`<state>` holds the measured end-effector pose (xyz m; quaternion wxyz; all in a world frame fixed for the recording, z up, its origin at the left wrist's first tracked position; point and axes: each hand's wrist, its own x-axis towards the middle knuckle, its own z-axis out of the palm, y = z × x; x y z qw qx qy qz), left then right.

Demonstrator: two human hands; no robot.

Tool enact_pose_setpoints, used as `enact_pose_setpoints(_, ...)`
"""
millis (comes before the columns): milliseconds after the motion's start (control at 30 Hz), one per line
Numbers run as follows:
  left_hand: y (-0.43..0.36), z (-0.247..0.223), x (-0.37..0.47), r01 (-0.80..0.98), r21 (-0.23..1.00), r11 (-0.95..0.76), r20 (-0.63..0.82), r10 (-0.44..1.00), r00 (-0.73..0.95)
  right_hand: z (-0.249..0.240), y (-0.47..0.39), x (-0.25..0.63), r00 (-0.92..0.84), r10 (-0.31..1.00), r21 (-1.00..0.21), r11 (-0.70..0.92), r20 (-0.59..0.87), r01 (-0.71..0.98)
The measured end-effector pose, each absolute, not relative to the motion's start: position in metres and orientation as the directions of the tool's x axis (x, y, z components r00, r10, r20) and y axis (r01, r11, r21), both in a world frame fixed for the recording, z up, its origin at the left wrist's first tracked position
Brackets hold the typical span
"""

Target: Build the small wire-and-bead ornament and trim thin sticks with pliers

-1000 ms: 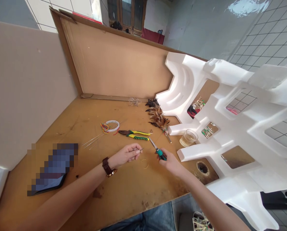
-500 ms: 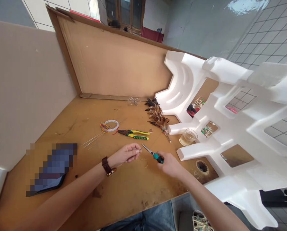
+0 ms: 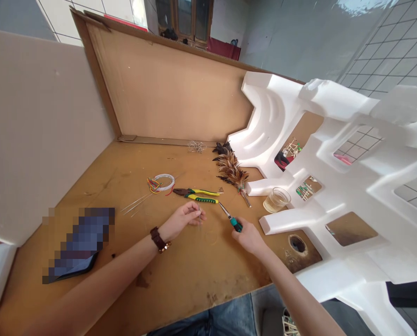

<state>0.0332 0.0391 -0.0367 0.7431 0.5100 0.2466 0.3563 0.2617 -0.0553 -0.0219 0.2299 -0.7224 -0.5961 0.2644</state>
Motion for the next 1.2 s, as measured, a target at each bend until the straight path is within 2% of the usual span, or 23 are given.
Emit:
enact_pose_setpoints(67, 0.044, -0.041, 0.033, -0.232, 0.967, 0.105, 0.040, 0.837, 0.545, -0.024, -0.051, 0.262, 0.183, 0.974, -0.750, -0.217, -0.129, 0.624)
enact_pose_setpoints(167, 0.051, -0.046, 0.031, -0.145, 0.989, -0.029, 0.093, 0.885, 0.455, -0.022, -0.039, 0.254, 0.169, 0.960, -0.924, -0.265, -0.225, 0.275)
enact_pose_setpoints(233, 0.056, -0.047, 0.028, -0.116, 0.992, -0.043, 0.090, 0.896, 0.436, -0.019, -0.028, 0.245, 0.130, 0.962, -0.968, -0.248, -0.240, 0.049)
enact_pose_setpoints(300, 0.059, -0.048, 0.026, -0.110, 0.994, -0.017, 0.064, 0.897, 0.438, -0.019, -0.015, 0.236, 0.138, 0.967, -0.977, -0.215, -0.214, -0.005)
enact_pose_setpoints(333, 0.060, -0.048, 0.025, -0.112, 0.994, 0.002, 0.047, 0.897, 0.440, -0.020, -0.009, 0.233, 0.164, 0.968, -0.977, -0.204, -0.192, 0.059)
enact_pose_setpoints(400, 0.062, -0.049, 0.023, -0.122, 0.992, 0.033, 0.023, 0.903, 0.430, -0.025, 0.000, 0.230, 0.278, 0.957, -0.917, -0.183, -0.084, 0.353)
enact_pose_setpoints(467, 0.064, -0.052, 0.022, -0.123, 0.992, 0.043, 0.009, 0.920, 0.393, -0.032, 0.003, 0.233, 0.360, 0.927, -0.716, -0.183, 0.102, 0.674)
enact_pose_setpoints(500, 0.065, -0.054, 0.021, -0.114, 0.993, 0.038, 0.007, 0.929, 0.369, -0.037, 0.003, 0.237, 0.365, 0.912, -0.595, -0.189, 0.188, 0.781)
enact_pose_setpoints(533, 0.066, -0.055, 0.021, -0.100, 0.995, 0.027, 0.009, 0.937, 0.350, -0.041, 0.002, 0.242, 0.348, 0.906, -0.499, -0.193, 0.239, 0.845)
enact_pose_setpoints(600, 0.069, -0.057, 0.019, -0.051, 0.999, -0.015, 0.032, 0.941, 0.338, -0.048, -0.001, 0.252, 0.319, 0.913, -0.405, -0.200, 0.253, 0.892)
enact_pose_setpoints(733, 0.069, -0.050, 0.016, 0.168, 0.960, -0.225, 0.139, 0.900, 0.413, -0.054, -0.003, 0.267, 0.343, 0.916, -0.430, -0.229, 0.209, 0.873)
enact_pose_setpoints(800, 0.067, -0.041, 0.017, 0.344, 0.832, -0.435, 0.215, 0.825, 0.523, -0.054, -0.002, 0.268, 0.346, 0.916, -0.444, -0.230, 0.200, 0.866)
enact_pose_setpoints(900, 0.061, -0.027, 0.023, 0.478, 0.446, -0.757, 0.205, 0.606, 0.768, -0.052, -0.001, 0.266, 0.357, 0.917, -0.456, -0.244, 0.179, 0.856)
enact_pose_setpoints(967, 0.056, -0.021, 0.031, 0.430, 0.198, -0.881, 0.107, 0.456, 0.884, -0.051, -0.002, 0.265, 0.365, 0.916, -0.471, -0.252, 0.166, 0.846)
enact_pose_setpoints(1033, 0.052, -0.017, 0.039, 0.323, 0.030, -0.946, 0.002, 0.323, 0.946, -0.050, -0.002, 0.265, 0.371, 0.915, -0.487, -0.256, 0.155, 0.835)
enact_pose_setpoints(1133, 0.047, -0.015, 0.050, 0.155, -0.102, -0.983, -0.114, 0.166, 0.979, -0.049, -0.002, 0.266, 0.378, 0.915, -0.513, -0.257, 0.145, 0.819)
enact_pose_setpoints(1200, 0.045, -0.014, 0.057, 0.093, -0.153, -0.984, -0.157, 0.117, 0.981, -0.049, -0.003, 0.267, 0.381, 0.913, -0.530, -0.255, 0.143, 0.809)
